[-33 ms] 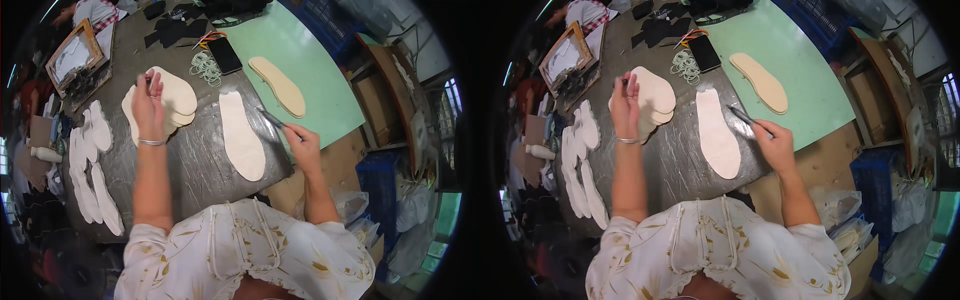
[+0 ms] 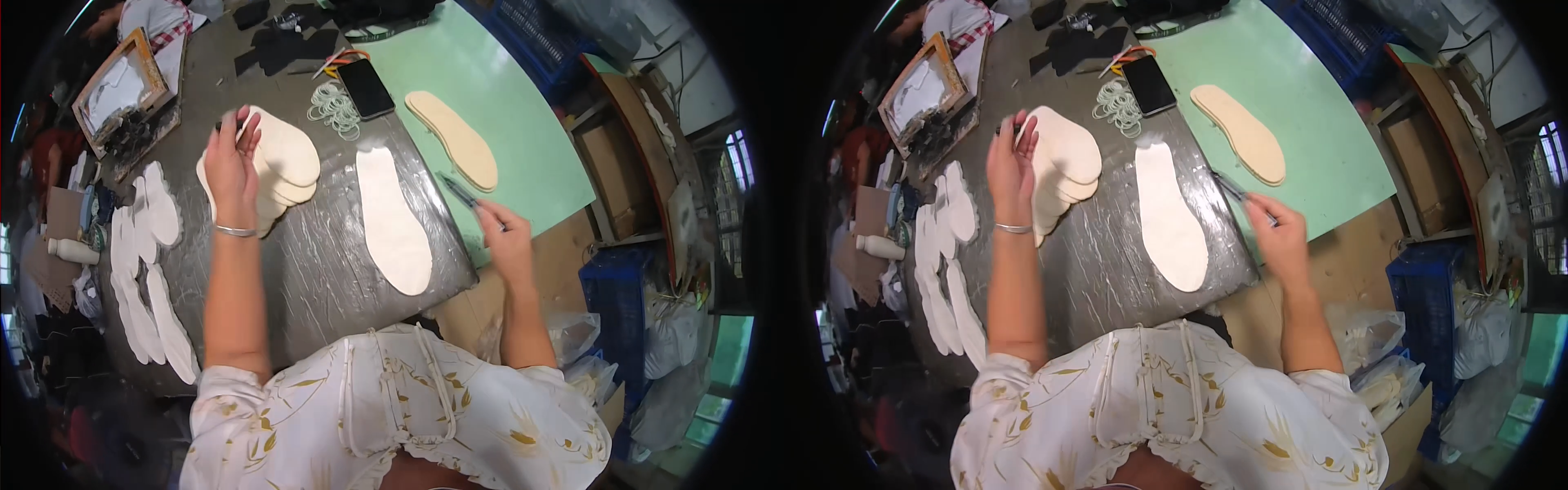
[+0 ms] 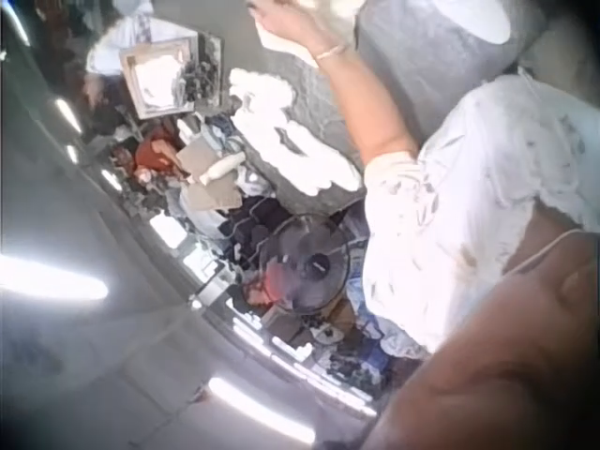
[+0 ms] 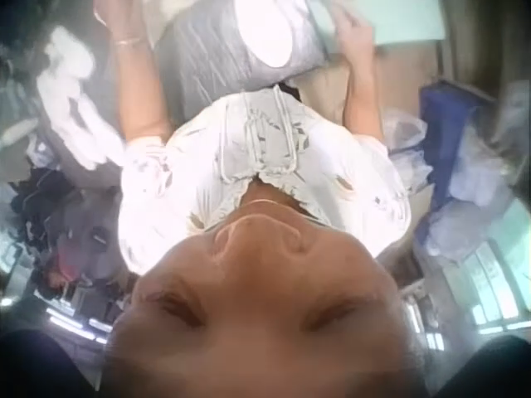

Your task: The recorder is marking and pairing shoe insoles with fleece-like padding.

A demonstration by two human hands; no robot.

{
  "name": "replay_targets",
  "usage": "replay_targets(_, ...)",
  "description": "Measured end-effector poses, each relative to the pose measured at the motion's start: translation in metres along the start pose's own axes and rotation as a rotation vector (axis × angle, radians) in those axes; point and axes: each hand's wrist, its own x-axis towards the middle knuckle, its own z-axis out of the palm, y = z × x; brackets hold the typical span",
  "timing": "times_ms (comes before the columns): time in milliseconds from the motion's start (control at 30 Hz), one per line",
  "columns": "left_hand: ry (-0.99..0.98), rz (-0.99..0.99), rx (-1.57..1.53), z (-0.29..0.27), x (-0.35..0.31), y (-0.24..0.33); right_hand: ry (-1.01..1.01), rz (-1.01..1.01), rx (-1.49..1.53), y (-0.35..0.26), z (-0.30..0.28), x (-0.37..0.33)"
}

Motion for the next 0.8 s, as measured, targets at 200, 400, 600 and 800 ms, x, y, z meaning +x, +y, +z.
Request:
replay_targets(200,-0.746,-0.042,0.958,-0.014,-0.096,-0.041,-0.046,0.166,0.753,0.007,-0.008,0.018)
replay_targets(400,-1.082,0.320,1.076,-0.060,-0.149,-0.080,-0.048,0.031,1.349,-0.009,0.027,0.041)
replay_targets(600,-1.050,0.435,1.079,-0.058,-0.157,-0.100,-0.129,0.283,1.299,-0.010,0.072,0.048)
replay_targets(800,-1.078,0.467,1.121,-0.056,-0.160,-0.102,-0.104,0.245,1.174,-0.011,0.090,0.040)
